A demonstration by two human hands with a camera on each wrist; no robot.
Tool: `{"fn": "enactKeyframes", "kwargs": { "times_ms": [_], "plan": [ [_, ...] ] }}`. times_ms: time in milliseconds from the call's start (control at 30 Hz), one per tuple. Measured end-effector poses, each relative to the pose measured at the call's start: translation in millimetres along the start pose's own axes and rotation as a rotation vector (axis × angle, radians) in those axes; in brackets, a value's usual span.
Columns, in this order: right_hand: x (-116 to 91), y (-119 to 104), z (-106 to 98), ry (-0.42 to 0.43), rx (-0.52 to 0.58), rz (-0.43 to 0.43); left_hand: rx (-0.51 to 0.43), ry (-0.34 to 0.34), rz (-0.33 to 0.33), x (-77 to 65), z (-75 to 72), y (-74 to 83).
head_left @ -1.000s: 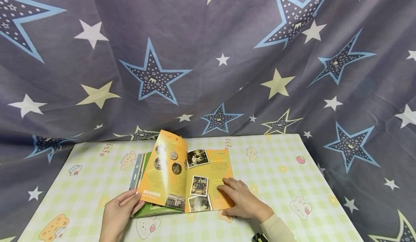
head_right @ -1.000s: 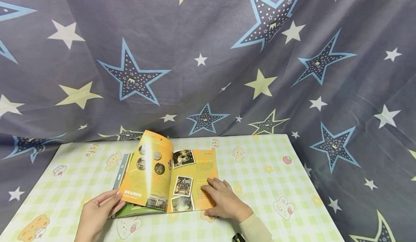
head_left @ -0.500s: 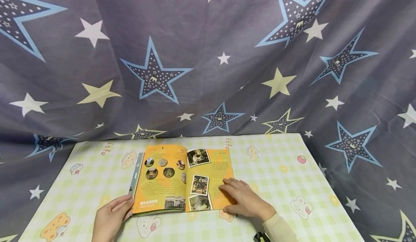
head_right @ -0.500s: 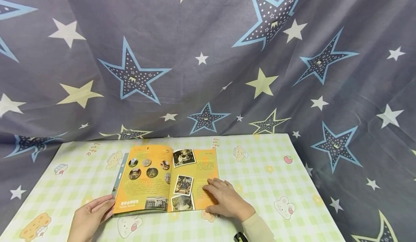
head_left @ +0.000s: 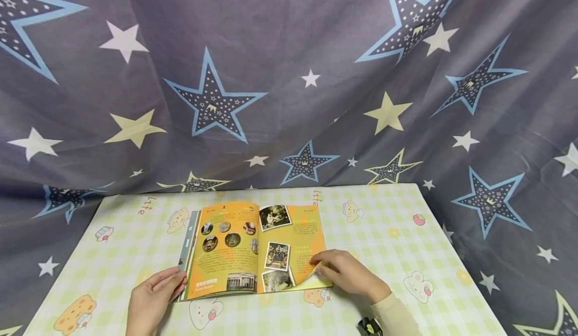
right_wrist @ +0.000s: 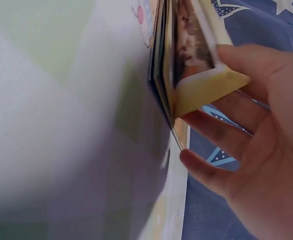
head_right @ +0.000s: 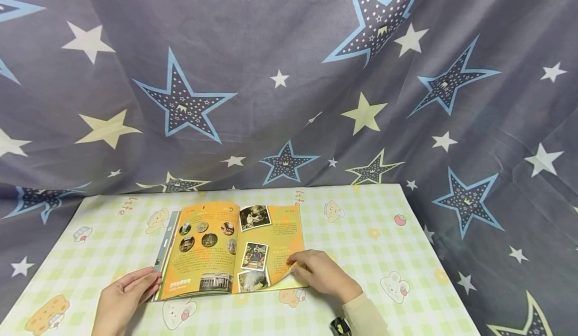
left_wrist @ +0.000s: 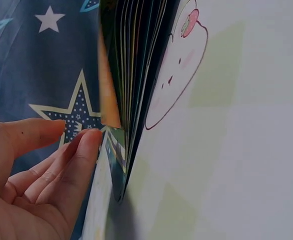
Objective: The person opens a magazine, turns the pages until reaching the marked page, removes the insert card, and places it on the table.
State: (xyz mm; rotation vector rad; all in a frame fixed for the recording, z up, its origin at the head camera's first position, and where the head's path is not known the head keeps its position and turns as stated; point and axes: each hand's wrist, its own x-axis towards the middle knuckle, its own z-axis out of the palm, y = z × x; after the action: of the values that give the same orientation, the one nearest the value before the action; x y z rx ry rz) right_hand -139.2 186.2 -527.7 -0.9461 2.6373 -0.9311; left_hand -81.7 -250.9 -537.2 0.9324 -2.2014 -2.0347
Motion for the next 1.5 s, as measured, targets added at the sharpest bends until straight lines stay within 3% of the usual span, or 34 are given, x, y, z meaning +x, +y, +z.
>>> {"fn": "enactKeyframes", "kwargs": {
  "times_ms": [200,400,533,867,1167,1500],
  "plan": [
    [1,-2,1,0.173,-0.001,0.053,-0.037,-0.005,0.026,-3.4,2.2,7.2],
    [4,-2,5,0.368,-0.044,0.001,-0.059,-0.055,0.030,-7.3,11.0,14.1],
    [6,-2,7,0.428,-0.048,-0.038,-0.076,-0.108,0.043,-11.1,18.3,18.8],
    [11,-4,13,0.455,0.020,-0.106,-0.060,-0.219,0.066,-17.3,42.4,25.4],
    [16,-10,15,0.427,0.048,-0.084,-0.110,-0.288,0.112,-23.4,67.7,29.9],
    [21,-23,12,0.318,0.087,-0.110,-0.142,-0.399,0.154,-31.0,98.2,37.3]
  ]
}}
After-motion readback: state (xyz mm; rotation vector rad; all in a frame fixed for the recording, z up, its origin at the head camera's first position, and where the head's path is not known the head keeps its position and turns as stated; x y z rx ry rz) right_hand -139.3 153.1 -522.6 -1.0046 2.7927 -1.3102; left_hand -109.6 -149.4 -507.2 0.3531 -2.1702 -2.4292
